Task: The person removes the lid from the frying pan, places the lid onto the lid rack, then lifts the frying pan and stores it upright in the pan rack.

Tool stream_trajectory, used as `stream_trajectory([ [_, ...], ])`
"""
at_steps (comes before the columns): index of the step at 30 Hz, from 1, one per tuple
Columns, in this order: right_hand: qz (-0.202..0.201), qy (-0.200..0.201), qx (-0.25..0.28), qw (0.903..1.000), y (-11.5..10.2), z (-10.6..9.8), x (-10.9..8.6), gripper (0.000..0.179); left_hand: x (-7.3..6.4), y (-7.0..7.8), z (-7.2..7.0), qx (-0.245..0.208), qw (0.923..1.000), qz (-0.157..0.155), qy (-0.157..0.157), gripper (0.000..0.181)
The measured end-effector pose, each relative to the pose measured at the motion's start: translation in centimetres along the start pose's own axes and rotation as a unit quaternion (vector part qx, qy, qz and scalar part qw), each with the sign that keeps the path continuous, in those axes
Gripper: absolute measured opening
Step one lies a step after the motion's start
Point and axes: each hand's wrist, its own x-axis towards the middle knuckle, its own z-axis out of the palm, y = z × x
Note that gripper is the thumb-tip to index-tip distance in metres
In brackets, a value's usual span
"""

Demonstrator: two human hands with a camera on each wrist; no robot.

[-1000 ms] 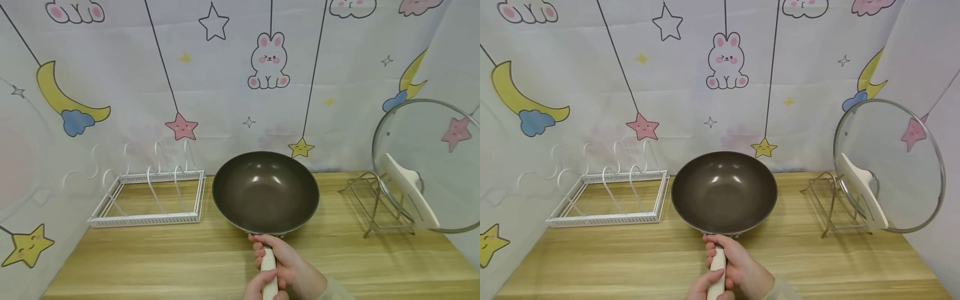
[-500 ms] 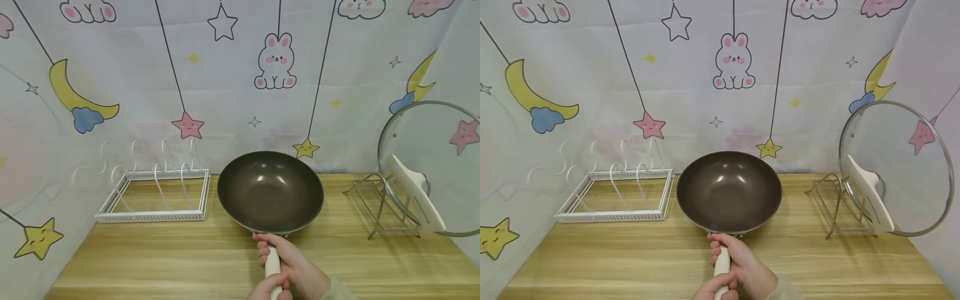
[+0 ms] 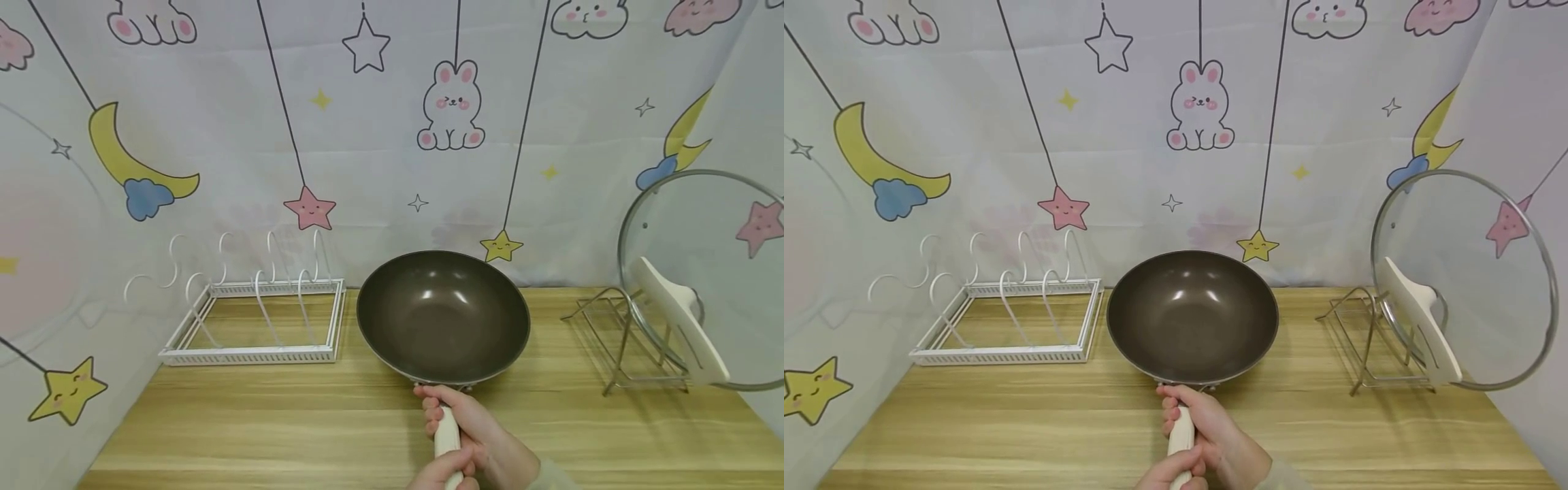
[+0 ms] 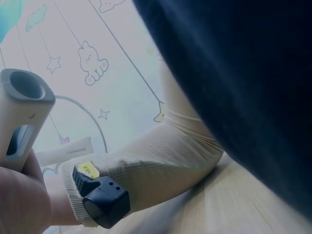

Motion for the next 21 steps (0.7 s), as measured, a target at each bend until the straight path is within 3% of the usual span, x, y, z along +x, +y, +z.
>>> stream_trajectory([
  [7, 0.002, -0.008, 0.003, 1.0000, -0.01, -0.05, -0.10, 0.013, 0.51, -0.58, -0.93, -0.008, 0.9989, 0.014, -0.044, 0.034],
  [12, 0.007, -0.003, -0.004, 1.0000, 0.04, 0.07, -0.12, 0.015, 0.26, -0.58, -0.34, -0.003, 0.9999, 0.012, 0.005, 0.030],
  [14, 0.007, 0.000, -0.011, 0.9999, -0.02, 0.21, -0.12, 0.015, 0.21, -0.47, -0.16, -0.005, 0.9999, 0.012, 0.005, 0.029],
  [18, 0.001, 0.004, -0.025, 0.9997, -0.33, 0.55, -0.11, 0.015, 0.36, -0.27, -0.40, -0.014, 0.9986, 0.015, -0.049, 0.033],
  [21, -0.002, 0.006, -0.028, 0.9996, -0.54, 0.70, -0.21, 0.016, 0.42, -0.12, -0.50, -0.008, 0.9981, 0.013, -0.060, 0.033],
])
